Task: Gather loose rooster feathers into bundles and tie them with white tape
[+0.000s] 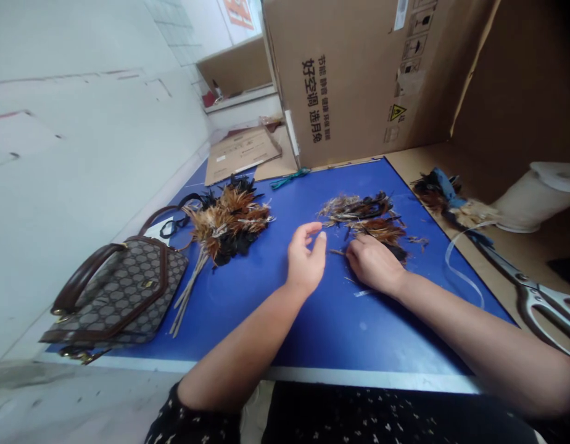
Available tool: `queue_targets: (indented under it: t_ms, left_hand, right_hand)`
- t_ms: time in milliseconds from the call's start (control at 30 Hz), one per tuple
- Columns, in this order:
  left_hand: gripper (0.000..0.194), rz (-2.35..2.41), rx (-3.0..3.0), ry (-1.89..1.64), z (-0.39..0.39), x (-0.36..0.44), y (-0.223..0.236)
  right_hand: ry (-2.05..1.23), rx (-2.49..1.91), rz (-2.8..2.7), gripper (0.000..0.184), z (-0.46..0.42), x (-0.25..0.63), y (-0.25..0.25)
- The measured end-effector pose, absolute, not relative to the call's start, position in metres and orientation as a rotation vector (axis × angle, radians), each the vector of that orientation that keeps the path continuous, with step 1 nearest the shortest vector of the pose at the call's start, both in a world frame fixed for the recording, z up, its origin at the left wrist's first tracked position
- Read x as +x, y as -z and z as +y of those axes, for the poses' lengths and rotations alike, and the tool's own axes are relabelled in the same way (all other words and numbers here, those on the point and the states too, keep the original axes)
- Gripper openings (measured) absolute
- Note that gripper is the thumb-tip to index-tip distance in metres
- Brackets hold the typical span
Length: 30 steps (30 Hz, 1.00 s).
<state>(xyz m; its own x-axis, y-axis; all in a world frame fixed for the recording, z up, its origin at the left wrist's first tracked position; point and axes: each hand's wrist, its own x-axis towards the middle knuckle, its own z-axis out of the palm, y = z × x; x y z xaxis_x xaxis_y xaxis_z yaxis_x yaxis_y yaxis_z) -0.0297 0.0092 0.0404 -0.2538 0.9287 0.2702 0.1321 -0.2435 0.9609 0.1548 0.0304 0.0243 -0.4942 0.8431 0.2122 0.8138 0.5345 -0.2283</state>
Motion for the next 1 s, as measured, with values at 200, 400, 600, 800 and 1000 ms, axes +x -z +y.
queue_targets:
  t_ms: [200, 400, 600, 800, 1000]
  left_hand:
    - [0.028, 1.250, 0.910, -1.535, 0.010, -0.017, -0.011]
    - [0.030, 1.057, 0.918, -1.436, 0.005, -0.005, -0.008]
    - [0.028, 1.082, 1.114, -1.459, 0.006, -0.014, -0.015]
    - [0.025, 1.147, 1.236, -1.409, 0.008, -0.022, -0.013]
    - [0.021, 1.046, 1.095, -1.427, 0.008, -0.019, -0.016]
  right_hand:
    - [-0.637, -1.249, -1.953, 0.019, 0.026, 0.171, -0.025]
    - [-1.209, -1.058, -1.739, 0.036, 0.017, 0.166, -0.039]
    - [-1.216, -1.095, -1.794, 0.040, 0.015, 0.163, -0.037]
    - [-1.219, -1.088, -1.820, 0.041, 0.014, 0.162, -0.036]
    - [-1.276, -1.060, -1.774, 0.043, 0.017, 0.164, -0.036]
